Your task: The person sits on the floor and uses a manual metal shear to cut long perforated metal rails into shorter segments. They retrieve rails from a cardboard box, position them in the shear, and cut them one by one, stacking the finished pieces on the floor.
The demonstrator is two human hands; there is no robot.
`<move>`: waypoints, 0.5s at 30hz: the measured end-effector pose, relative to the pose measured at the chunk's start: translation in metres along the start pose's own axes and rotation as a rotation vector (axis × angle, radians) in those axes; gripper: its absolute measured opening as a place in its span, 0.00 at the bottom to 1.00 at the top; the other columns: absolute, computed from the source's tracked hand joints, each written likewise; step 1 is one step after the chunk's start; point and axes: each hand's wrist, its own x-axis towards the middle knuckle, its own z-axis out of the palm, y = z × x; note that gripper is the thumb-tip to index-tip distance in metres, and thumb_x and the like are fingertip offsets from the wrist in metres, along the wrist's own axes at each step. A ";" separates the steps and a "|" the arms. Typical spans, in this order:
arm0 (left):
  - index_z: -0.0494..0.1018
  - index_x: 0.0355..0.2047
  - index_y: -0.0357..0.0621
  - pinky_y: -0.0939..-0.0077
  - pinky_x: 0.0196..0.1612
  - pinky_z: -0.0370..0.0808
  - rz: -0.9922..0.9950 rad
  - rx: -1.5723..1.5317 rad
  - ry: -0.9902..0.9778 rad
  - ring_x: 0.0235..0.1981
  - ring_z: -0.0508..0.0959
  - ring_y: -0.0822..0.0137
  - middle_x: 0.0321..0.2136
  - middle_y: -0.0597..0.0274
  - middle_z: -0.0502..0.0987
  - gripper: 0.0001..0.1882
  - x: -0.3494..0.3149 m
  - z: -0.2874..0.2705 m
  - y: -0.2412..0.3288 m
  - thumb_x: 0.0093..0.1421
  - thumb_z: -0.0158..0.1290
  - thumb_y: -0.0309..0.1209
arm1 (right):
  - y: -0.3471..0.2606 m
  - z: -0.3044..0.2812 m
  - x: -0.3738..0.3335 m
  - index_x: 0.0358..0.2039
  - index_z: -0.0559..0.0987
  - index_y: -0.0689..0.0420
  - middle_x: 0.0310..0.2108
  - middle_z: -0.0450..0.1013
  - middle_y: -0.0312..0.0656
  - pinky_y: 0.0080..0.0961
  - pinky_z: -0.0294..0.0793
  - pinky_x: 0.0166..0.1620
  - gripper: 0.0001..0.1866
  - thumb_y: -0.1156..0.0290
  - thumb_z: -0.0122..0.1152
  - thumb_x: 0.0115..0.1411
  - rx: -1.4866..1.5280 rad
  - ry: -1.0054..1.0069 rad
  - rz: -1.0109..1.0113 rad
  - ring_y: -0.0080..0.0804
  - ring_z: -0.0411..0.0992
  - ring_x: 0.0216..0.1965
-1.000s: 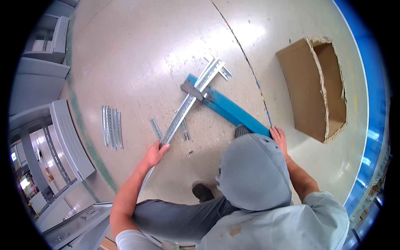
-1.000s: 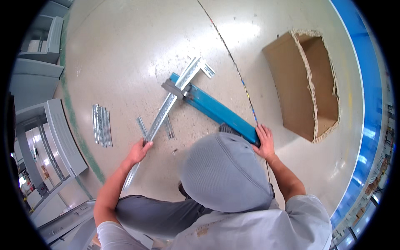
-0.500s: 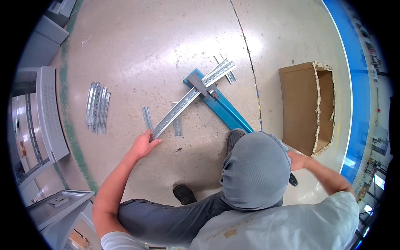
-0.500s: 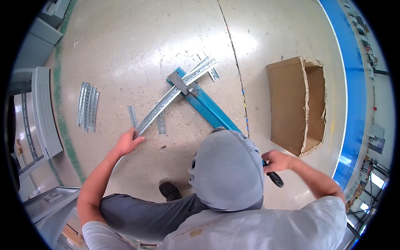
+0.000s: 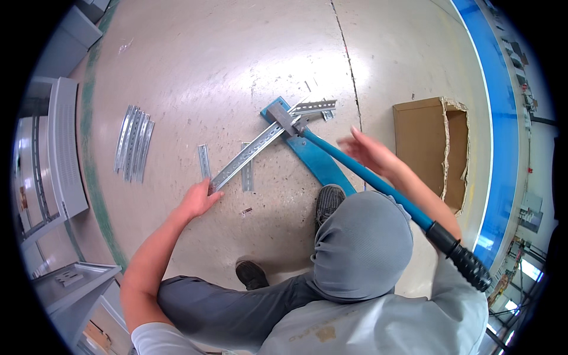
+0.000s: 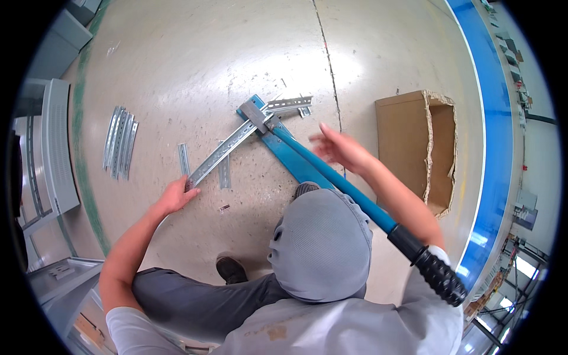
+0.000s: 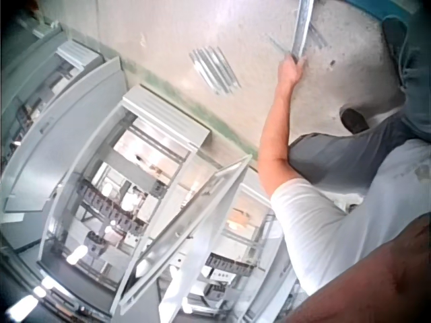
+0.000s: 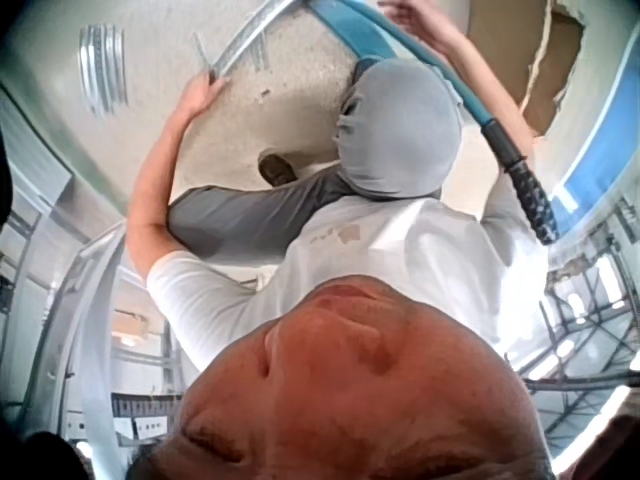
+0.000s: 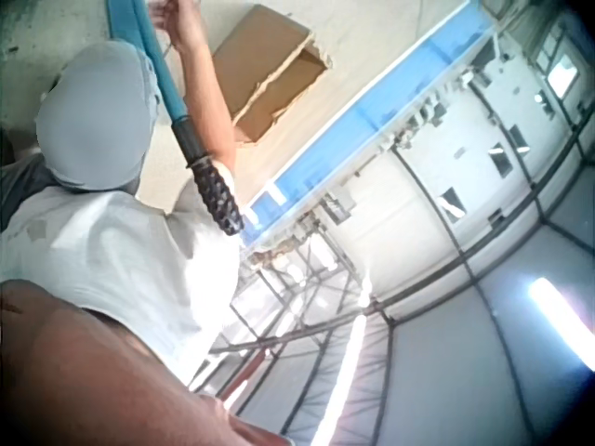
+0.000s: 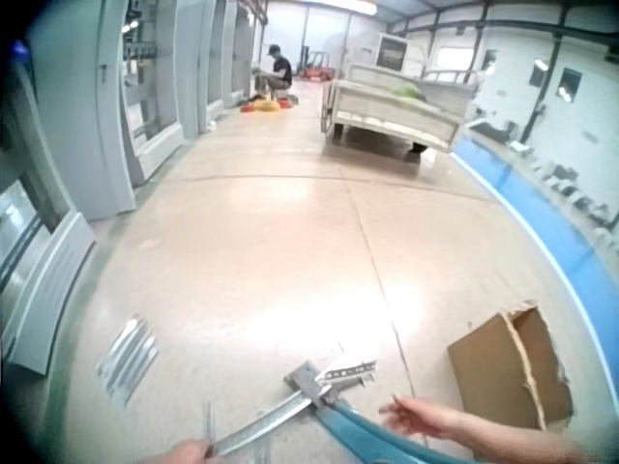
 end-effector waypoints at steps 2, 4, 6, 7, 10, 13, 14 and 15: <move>0.71 0.44 0.31 0.54 0.47 0.78 -0.017 -0.005 0.002 0.42 0.82 0.43 0.38 0.38 0.81 0.28 -0.003 0.000 0.002 0.63 0.62 0.48 | 0.004 0.008 0.079 0.56 0.76 0.58 0.39 0.79 0.39 0.28 0.75 0.45 0.34 0.37 0.53 0.70 0.154 0.085 0.025 0.27 0.76 0.39; 0.71 0.44 0.33 0.53 0.48 0.78 -0.066 0.039 -0.013 0.44 0.82 0.41 0.40 0.38 0.82 0.28 -0.008 -0.001 0.002 0.62 0.62 0.48 | 0.016 0.016 0.141 0.52 0.76 0.57 0.38 0.78 0.39 0.28 0.77 0.42 0.29 0.43 0.59 0.68 0.321 0.059 -0.020 0.28 0.76 0.38; 0.71 0.44 0.33 0.53 0.49 0.78 -0.056 -0.006 0.024 0.44 0.82 0.41 0.40 0.39 0.82 0.27 -0.013 0.000 -0.001 0.62 0.62 0.48 | 0.022 0.017 0.187 0.49 0.77 0.58 0.37 0.78 0.40 0.29 0.78 0.40 0.22 0.51 0.66 0.67 0.537 -0.072 -0.091 0.29 0.77 0.38; 0.71 0.44 0.33 0.53 0.49 0.78 -0.052 -0.016 0.037 0.44 0.82 0.41 0.40 0.39 0.82 0.27 -0.017 -0.002 0.001 0.62 0.62 0.48 | 0.016 0.028 0.194 0.48 0.77 0.58 0.36 0.78 0.40 0.30 0.79 0.39 0.20 0.56 0.67 0.66 0.606 0.016 -0.141 0.30 0.78 0.37; 0.71 0.44 0.34 0.53 0.48 0.78 -0.107 0.004 0.038 0.43 0.82 0.42 0.39 0.40 0.82 0.27 -0.025 0.001 0.000 0.62 0.62 0.48 | 0.002 0.046 0.201 0.44 0.78 0.61 0.37 0.79 0.42 0.36 0.82 0.37 0.12 0.71 0.69 0.64 0.662 0.217 -0.322 0.35 0.79 0.36; 0.71 0.43 0.31 0.56 0.46 0.78 -0.104 -0.015 0.050 0.41 0.82 0.43 0.38 0.39 0.81 0.27 -0.023 0.006 -0.003 0.62 0.63 0.47 | 0.003 0.034 0.195 0.45 0.77 0.57 0.34 0.78 0.39 0.34 0.74 0.25 0.10 0.68 0.65 0.67 0.541 0.419 -0.508 0.31 0.76 0.29; 0.71 0.43 0.31 0.56 0.46 0.78 -0.086 -0.019 0.031 0.41 0.82 0.43 0.38 0.38 0.81 0.27 -0.017 0.006 0.003 0.62 0.63 0.46 | 0.005 0.008 0.199 0.42 0.76 0.56 0.32 0.77 0.38 0.30 0.68 0.21 0.08 0.68 0.65 0.67 0.571 0.475 -0.519 0.30 0.75 0.26; 0.71 0.43 0.31 0.56 0.46 0.78 -0.088 -0.023 0.016 0.41 0.82 0.43 0.38 0.38 0.81 0.27 -0.015 0.004 0.005 0.62 0.63 0.46 | 0.003 -0.007 0.201 0.41 0.76 0.55 0.31 0.77 0.38 0.30 0.69 0.21 0.08 0.68 0.65 0.68 0.641 0.493 -0.414 0.31 0.75 0.26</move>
